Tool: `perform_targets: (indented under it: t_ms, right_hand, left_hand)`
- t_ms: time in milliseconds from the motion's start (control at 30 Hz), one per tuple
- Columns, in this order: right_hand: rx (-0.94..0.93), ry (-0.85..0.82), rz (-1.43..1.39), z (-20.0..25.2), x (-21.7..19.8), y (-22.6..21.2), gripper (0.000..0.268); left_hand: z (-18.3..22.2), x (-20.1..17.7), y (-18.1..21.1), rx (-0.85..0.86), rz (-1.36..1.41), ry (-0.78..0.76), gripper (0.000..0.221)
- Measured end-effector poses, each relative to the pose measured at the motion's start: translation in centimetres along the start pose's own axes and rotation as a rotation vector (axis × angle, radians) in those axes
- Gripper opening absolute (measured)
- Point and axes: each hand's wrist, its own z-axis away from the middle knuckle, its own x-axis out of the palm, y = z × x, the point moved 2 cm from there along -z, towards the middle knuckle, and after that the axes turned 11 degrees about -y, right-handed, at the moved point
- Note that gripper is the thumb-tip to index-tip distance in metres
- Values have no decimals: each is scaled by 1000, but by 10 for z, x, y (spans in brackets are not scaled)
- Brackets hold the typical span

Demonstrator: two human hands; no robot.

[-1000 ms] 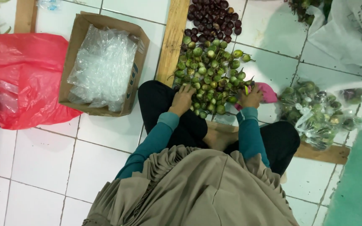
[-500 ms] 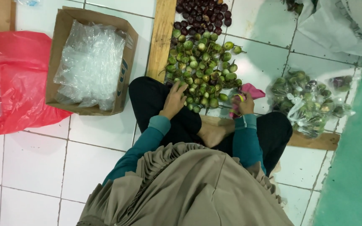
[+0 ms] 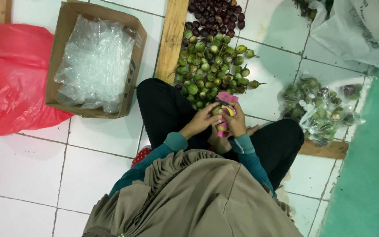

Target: A person sitting on a tiled floor is manually sorting small green fruits from a pile and placing them into small, clear plastic bags, which are then placed into a cardboard box.

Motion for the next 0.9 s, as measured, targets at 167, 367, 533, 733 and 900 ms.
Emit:
perform_targets:
  t_ms: [167, 367, 533, 733, 900]
  right_hand:
    - [-64, -1, -97, -6, 14, -19, 30]
    - [-254, 96, -156, 19, 2, -121, 21]
    - [-508, 127, 132, 36, 14, -155, 48]
    - [-785, 0, 671, 29, 78, -134, 36]
    - [-737, 107, 572, 7, 66, -113, 21]
  left_hand:
    - [15, -16, 16, 46, 224, 54, 70]
    - [37, -39, 98, 152, 374, 108, 71]
    - [35, -42, 105, 205, 283, 126, 87]
    - [33, -32, 71, 206, -246, 316, 80]
    - [44, -33, 91, 140, -64, 252, 82]
